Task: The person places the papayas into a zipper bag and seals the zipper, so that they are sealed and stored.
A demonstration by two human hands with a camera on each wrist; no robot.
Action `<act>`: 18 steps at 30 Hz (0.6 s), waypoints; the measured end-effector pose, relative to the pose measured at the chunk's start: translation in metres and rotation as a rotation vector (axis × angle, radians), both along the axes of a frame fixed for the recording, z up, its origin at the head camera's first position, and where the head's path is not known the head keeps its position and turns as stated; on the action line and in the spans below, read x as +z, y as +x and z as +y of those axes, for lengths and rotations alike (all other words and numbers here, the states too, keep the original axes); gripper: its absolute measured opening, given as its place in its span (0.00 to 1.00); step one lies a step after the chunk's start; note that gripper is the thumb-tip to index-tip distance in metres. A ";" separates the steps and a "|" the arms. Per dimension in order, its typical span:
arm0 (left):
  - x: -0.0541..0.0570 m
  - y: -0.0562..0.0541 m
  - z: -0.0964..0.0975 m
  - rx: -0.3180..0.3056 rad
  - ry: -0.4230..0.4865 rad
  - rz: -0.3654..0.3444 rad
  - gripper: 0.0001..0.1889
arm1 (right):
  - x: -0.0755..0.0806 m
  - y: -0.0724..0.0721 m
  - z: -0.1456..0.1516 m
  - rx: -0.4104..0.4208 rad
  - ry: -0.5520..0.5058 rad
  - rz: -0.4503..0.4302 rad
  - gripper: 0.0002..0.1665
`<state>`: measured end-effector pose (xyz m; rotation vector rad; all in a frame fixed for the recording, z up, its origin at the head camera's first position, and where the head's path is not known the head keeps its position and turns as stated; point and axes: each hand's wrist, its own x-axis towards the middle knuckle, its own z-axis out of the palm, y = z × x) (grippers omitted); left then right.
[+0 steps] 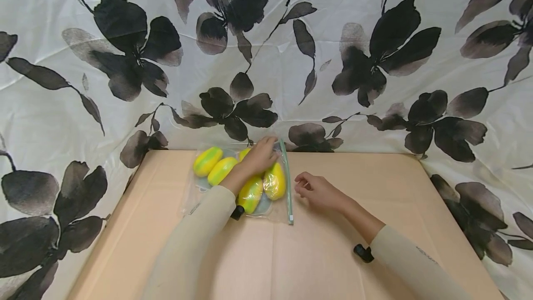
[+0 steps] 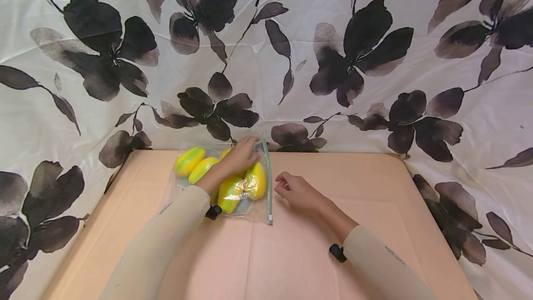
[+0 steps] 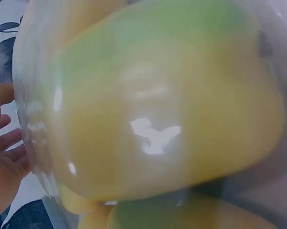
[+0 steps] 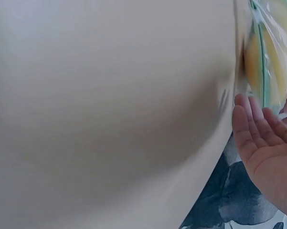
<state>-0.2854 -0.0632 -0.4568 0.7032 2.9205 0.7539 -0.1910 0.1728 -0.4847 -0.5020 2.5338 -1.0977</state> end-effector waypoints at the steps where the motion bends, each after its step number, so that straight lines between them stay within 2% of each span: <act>1: 0.000 0.001 -0.001 0.001 0.002 0.000 0.30 | 0.002 -0.004 -0.001 -0.016 -0.003 -0.002 0.21; 9: 0.004 0.013 -0.011 -0.015 -0.003 0.020 0.31 | 0.004 -0.033 -0.010 -0.075 -0.016 -0.009 0.27; 13: 0.007 0.021 -0.021 -0.017 -0.020 0.017 0.32 | 0.004 -0.042 -0.015 -0.087 -0.007 -0.033 0.30; 18: 0.011 0.033 -0.040 0.008 0.019 -0.014 0.33 | 0.000 -0.050 -0.020 -0.094 0.014 -0.039 0.31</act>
